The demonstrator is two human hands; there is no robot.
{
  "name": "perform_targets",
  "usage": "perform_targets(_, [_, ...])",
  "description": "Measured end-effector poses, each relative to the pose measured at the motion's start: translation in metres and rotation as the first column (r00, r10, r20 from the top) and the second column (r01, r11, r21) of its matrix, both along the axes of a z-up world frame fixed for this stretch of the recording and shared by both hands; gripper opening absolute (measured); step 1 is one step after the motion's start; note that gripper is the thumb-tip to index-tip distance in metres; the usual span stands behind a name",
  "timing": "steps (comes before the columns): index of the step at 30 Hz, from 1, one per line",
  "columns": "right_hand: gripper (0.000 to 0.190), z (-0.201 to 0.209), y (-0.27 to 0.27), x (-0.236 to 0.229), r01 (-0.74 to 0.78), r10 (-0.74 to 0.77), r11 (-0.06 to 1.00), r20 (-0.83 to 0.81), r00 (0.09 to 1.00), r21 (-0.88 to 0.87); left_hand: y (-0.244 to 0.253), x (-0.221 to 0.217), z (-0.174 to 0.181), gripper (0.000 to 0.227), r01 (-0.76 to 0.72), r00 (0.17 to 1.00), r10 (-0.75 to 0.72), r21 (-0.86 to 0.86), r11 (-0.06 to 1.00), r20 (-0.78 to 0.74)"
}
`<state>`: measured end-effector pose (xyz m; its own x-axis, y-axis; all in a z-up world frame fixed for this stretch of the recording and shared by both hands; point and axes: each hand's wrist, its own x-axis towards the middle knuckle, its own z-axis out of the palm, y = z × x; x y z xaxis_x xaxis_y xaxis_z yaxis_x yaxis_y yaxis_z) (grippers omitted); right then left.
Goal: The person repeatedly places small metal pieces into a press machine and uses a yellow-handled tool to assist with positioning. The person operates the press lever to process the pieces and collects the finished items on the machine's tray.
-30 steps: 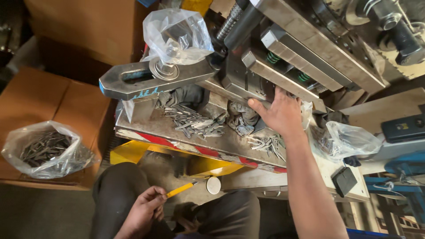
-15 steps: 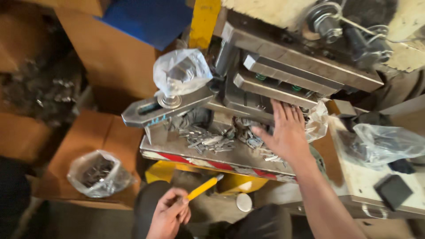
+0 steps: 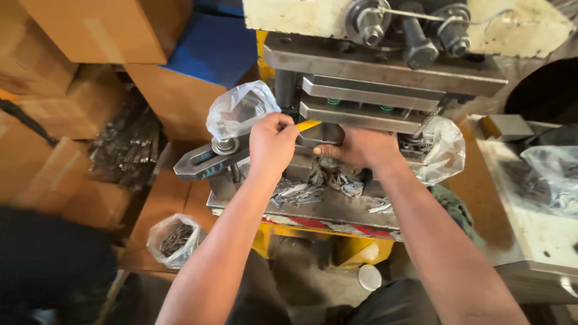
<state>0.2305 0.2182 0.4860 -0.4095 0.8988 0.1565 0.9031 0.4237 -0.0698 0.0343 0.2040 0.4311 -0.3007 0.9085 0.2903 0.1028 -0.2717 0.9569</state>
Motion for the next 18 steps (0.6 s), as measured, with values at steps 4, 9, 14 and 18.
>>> perform_targets(4, [0.092,-0.001,0.003,0.007,-0.033,0.036,0.997,-0.033,0.999,0.072,0.013,0.010,0.001,0.009,-0.045,0.998,0.047,0.048,0.998,-0.050])
perform_targets(9, [0.089,-0.006,-0.003,0.012,-0.034,0.040,0.997,-0.086,0.995,0.067,0.004,0.012,-0.006,0.008,0.051,0.964,-0.015,-0.127,0.991,0.266])
perform_targets(14, [0.092,-0.004,-0.004,0.009,-0.011,0.014,0.999,-0.073,0.997,0.045,0.001,0.008,-0.017,0.006,-0.038,0.986,0.042,-0.030,0.999,0.163])
perform_targets(18, [0.093,-0.002,-0.006,0.007,0.033,-0.032,0.999,-0.019,0.999,0.034,0.014,0.010,-0.013,0.006,-0.098,0.990,0.111,0.138,0.986,-0.089])
